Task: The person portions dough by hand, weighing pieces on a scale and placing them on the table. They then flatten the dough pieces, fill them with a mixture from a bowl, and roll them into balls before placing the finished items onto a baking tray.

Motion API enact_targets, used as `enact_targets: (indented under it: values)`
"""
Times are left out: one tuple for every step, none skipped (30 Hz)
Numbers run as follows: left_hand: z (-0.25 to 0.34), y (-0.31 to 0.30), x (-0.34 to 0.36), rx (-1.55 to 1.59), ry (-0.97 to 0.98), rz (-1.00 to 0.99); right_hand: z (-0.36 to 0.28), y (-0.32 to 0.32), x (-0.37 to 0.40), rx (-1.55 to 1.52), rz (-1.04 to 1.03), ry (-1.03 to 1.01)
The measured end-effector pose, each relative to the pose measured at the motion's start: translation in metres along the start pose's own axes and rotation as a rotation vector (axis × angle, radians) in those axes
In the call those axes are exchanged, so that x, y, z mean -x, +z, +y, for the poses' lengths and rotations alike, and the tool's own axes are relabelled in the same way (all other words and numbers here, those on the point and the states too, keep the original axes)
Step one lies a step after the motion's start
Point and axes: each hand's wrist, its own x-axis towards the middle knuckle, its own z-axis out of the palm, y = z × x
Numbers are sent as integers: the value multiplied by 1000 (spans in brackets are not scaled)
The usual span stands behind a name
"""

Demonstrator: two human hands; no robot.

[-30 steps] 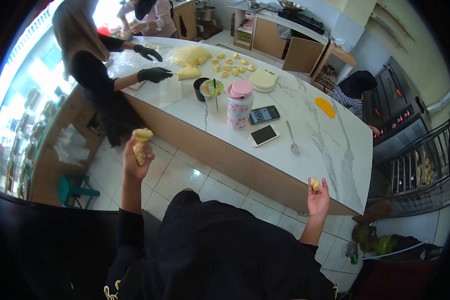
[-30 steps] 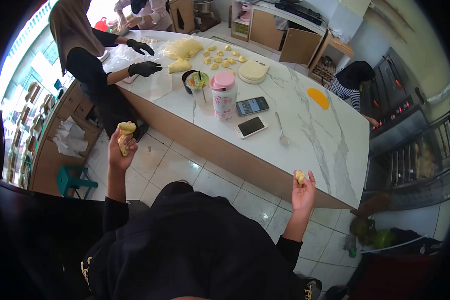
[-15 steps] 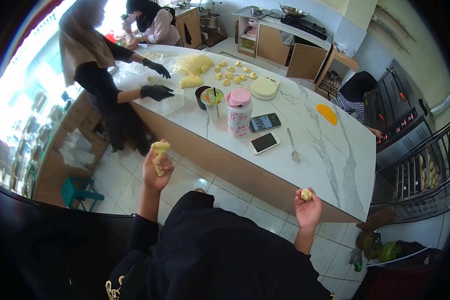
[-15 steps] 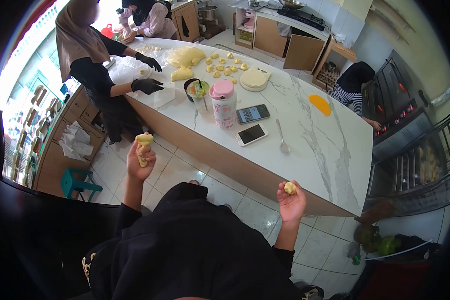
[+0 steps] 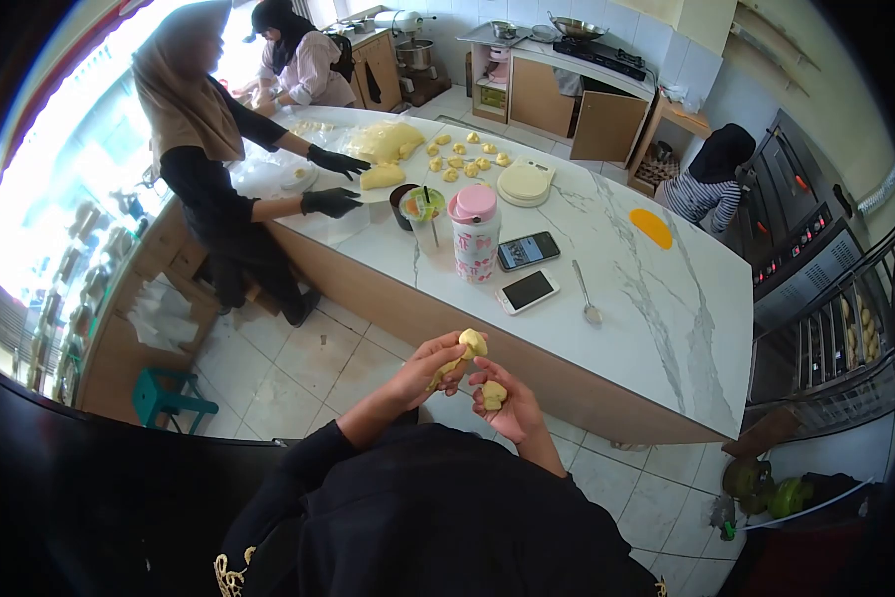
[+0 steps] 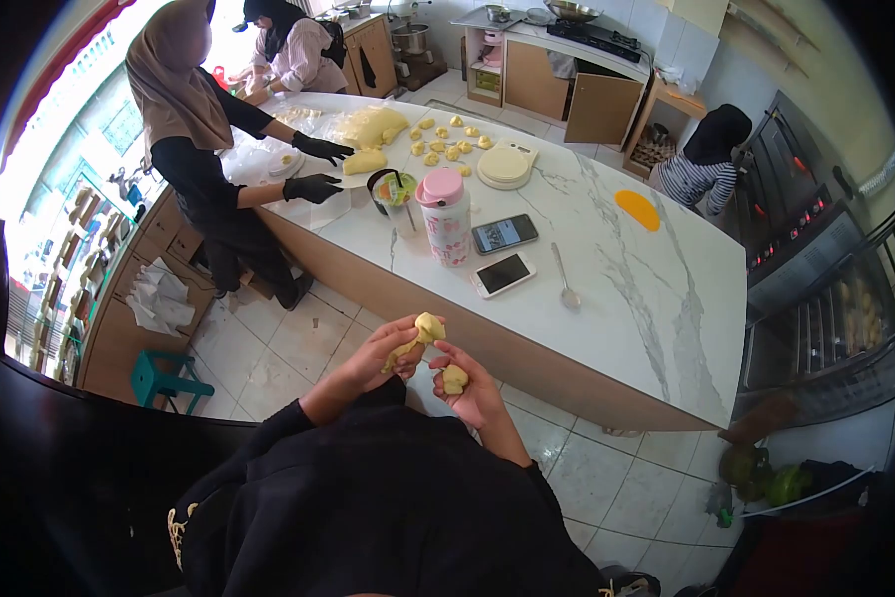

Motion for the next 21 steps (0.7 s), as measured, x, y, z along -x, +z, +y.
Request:
enact_targets:
  values:
    - [-1,0,1,-93,7,7,-2,4,0,-1,0,0]
    - [-1,-1,3,-94,5,6,-4,6,0,-35,-56,2]
    - [-2,-3,5,-235,-7,15,-4,7,0,-70,-111,5]
    - [-2,-4,6,-376,-20,25,-3,7,-1,-73,-110,5]
    - [-1,-1,7,-377,-22,26,-2,6,-2,-30,-92,-8]
    - [2,5,10,-522,21,22,0,5,-4,12,-73,-22]
    - [3,8,12,-667,64,18,1,3,-6,9,-74,-20]
    - [0,5,12,-668,62,20,2,1,-8,43,-80,-13]
    - [-5,-1,12,-798,122,17,2,1,-9,78,-87,-6]
    - [-8,-4,12,-927,183,14,4,1,-10,77,-87,-5]
    - [-8,-3,13,-926,183,16,6,2,-11,109,-61,5]
    - [-7,-2,14,-844,175,34,8,2,-12,141,-35,16]
    - [-6,-1,15,-762,168,51,9,1,-12,142,-36,17]
    - [-4,-2,15,-762,168,53,9,0,-13,139,1,22]
    - [0,-4,15,-714,119,72,10,-1,-13,136,39,26]
    - [2,-7,16,-665,70,91,8,-2,-12,136,41,28]
    - [0,-14,16,-662,68,92,5,-1,-10,132,76,-3]
    - [-7,-28,13,-436,72,124,2,-1,-9,128,110,-34]
    - [-13,-39,10,-210,77,154,1,-3,-8,128,112,-30]
    - [-16,-45,9,-17,62,203,-2,-5,-7,148,112,-75]
    - [-20,-51,9,-13,62,205,-4,-6,-6,168,114,-119]
